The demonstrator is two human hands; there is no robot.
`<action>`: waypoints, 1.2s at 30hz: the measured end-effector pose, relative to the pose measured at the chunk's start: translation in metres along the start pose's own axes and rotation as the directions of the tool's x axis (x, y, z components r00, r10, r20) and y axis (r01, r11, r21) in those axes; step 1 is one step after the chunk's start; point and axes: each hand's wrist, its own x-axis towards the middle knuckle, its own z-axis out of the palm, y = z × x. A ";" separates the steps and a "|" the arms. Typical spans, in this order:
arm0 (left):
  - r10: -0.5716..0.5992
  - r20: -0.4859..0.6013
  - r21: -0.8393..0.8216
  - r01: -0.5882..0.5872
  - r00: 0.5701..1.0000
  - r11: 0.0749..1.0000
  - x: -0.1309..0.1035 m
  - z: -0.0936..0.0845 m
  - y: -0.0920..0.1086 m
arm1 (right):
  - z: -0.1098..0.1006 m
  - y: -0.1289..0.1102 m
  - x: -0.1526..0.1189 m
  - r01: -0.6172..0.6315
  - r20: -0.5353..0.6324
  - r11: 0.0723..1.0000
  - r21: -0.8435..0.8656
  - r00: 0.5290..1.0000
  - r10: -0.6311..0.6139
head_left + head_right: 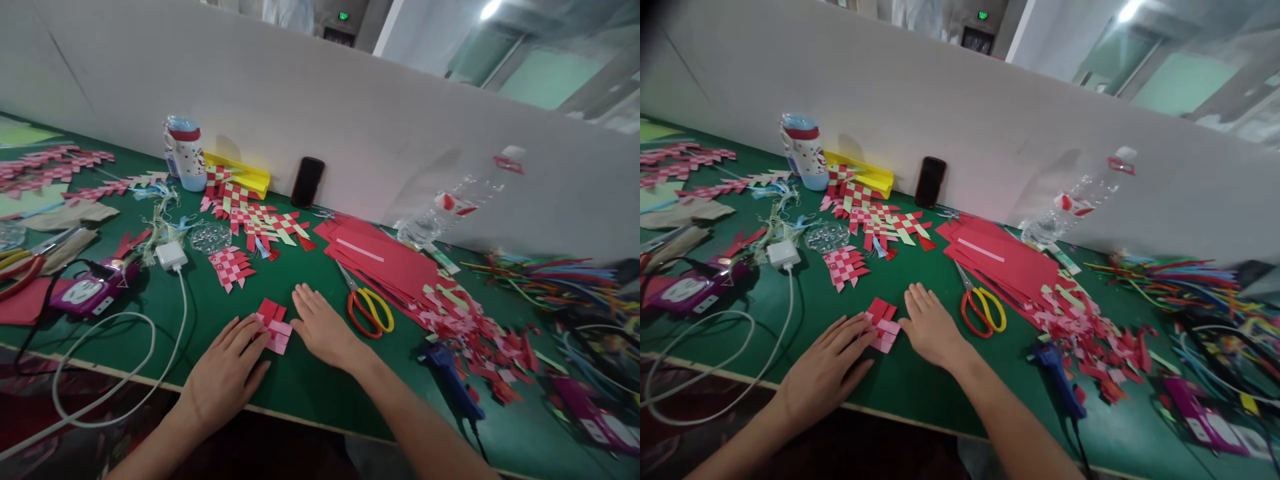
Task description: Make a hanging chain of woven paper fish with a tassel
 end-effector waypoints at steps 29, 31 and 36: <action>-0.001 -0.011 -0.040 0.000 1.000 0.999 0.001 -0.002 0.000 | 0.007 0.014 -0.054 -0.201 -0.135 0.975 -0.093 0.973 0.188; -0.004 -0.010 -0.042 0.003 1.000 0.999 0.001 -0.001 0.000 | 0.012 -0.009 -0.066 -0.146 -0.139 0.987 -0.065 0.981 0.136; 0.020 -0.042 -0.088 -0.024 0.999 0.996 0.000 -0.001 -0.004 | 0.019 -0.049 -0.104 -0.077 -0.181 0.948 0.309 0.974 0.138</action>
